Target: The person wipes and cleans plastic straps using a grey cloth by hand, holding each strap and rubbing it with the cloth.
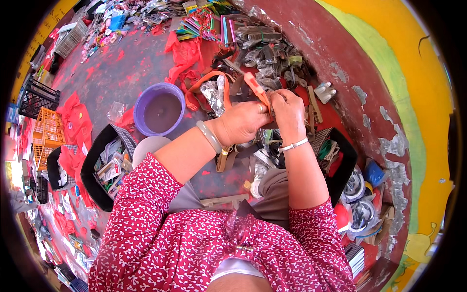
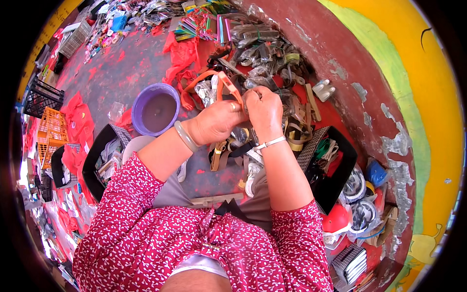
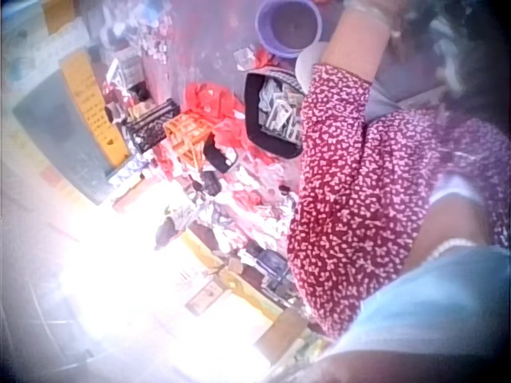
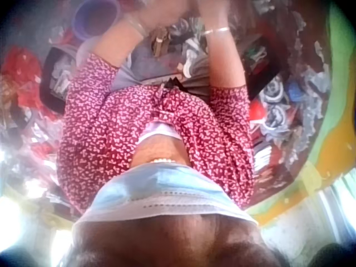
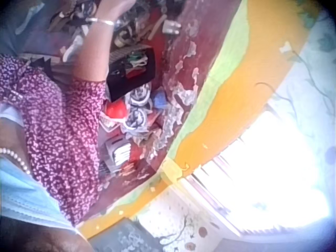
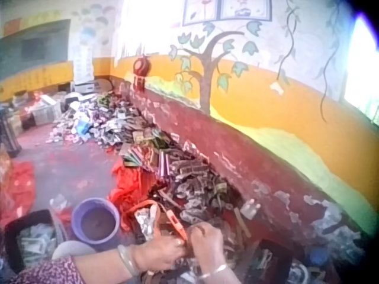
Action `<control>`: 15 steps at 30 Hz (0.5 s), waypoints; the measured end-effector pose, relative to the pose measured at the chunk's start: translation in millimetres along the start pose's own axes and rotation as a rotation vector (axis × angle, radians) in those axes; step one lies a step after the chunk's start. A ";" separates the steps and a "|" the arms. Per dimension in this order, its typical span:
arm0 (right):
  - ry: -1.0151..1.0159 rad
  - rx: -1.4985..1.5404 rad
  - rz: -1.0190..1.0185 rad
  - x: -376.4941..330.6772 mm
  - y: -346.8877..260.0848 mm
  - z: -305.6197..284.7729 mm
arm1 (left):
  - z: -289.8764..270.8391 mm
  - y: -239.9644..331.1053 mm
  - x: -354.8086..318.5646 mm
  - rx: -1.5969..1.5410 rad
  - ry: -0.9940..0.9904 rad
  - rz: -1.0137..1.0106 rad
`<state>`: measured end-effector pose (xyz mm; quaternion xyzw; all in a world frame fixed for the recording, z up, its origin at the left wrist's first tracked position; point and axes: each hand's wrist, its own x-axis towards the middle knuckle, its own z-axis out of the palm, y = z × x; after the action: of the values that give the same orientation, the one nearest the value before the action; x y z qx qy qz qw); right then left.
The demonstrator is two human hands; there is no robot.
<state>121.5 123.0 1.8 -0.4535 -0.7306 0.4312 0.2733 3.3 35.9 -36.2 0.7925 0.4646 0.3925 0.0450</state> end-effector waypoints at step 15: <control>-0.159 1.066 -0.083 13.8 -5.1 -36.0 | -29.8 -4.1 7.9 -1.479 0.364 -0.762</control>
<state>141.7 148.1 23.7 -0.1887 -0.4461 0.7642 0.4260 -17.2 35.6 -12.9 0.2731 0.3238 0.6744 0.6047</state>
